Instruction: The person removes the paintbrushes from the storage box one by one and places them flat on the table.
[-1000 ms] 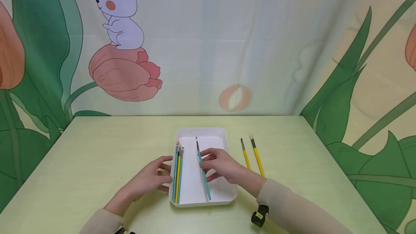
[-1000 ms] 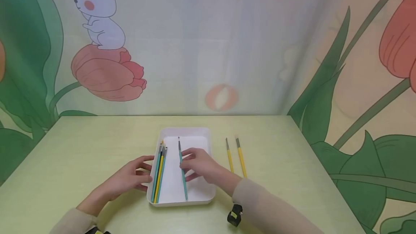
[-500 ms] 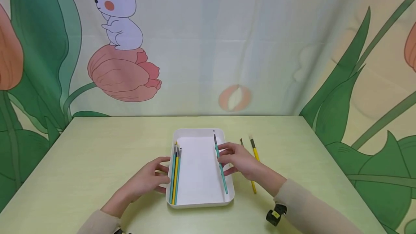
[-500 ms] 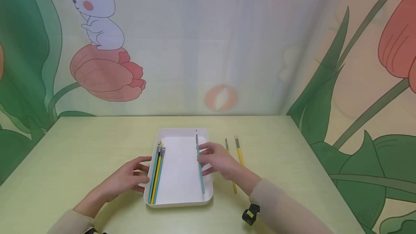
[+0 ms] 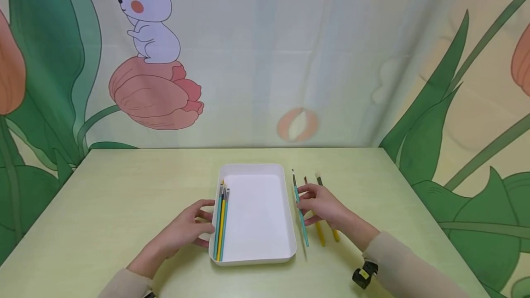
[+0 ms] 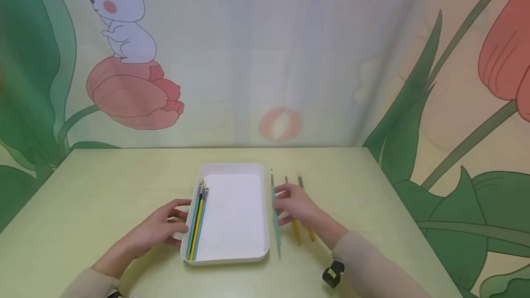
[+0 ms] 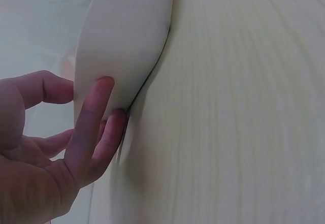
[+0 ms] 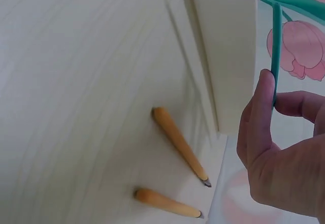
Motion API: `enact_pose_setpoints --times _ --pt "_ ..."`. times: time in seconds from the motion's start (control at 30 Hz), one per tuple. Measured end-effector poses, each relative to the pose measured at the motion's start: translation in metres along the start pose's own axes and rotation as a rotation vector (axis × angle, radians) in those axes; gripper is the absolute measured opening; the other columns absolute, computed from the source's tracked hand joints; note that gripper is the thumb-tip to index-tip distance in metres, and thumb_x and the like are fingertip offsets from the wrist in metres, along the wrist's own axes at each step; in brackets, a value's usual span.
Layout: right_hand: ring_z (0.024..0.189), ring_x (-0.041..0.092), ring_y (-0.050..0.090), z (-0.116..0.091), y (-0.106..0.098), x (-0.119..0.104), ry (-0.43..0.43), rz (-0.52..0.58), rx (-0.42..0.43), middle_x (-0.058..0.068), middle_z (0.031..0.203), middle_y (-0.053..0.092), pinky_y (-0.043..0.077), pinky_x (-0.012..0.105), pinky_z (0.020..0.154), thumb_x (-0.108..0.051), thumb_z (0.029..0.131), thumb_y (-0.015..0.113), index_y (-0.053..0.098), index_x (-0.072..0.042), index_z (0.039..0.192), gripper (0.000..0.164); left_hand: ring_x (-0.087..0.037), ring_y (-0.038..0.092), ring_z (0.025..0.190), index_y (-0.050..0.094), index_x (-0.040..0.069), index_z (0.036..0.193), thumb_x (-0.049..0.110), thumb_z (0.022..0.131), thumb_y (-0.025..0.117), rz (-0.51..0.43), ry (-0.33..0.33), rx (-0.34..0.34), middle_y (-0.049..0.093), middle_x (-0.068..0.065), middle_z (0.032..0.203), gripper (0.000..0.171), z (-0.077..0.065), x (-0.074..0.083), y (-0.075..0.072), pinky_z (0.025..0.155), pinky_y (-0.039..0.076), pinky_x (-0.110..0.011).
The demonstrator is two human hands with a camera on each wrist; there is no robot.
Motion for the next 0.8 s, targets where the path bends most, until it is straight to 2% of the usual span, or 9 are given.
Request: enact_pose_setpoints --times 0.23,0.47,0.8 --pt "0.072 0.022 0.063 0.007 0.001 0.011 0.008 -0.04 -0.007 0.015 0.101 0.061 0.061 0.036 0.056 0.0 0.09 0.066 0.053 0.006 0.134 0.045 -0.032 0.062 0.098 0.041 0.004 0.152 -0.005 0.087 0.064 -0.01 0.0 0.015 0.052 -0.024 0.123 0.069 0.0 -0.004 -0.001 0.069 0.063 -0.047" --pt "0.068 0.024 0.065 0.01 0.0 0.013 -0.007 -0.106 0.032 0.016 0.095 0.063 0.062 0.039 0.057 0.002 0.087 0.066 0.054 0.004 0.133 0.047 -0.031 0.062 0.097 0.041 0.006 0.152 -0.004 0.088 0.065 -0.001 0.0 0.026 0.052 -0.023 0.124 0.069 0.0 -0.005 -0.004 0.069 0.063 -0.046" --pt "0.063 0.023 0.065 0.01 0.003 0.01 -0.074 -0.292 0.053 0.013 0.087 0.064 0.061 0.038 0.054 0.003 0.088 0.064 0.056 0.006 0.13 0.044 -0.032 0.062 0.098 0.041 0.006 0.153 -0.004 0.089 0.065 -0.008 0.0 0.035 0.053 -0.024 0.125 0.069 -0.006 -0.01 -0.013 0.07 0.062 -0.047"
Point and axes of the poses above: each hand's wrist, its own z-axis towards the middle knuckle, its own y-axis out of the palm, x = y × z, the point moved 7 cm from there along z, towards the middle knuckle
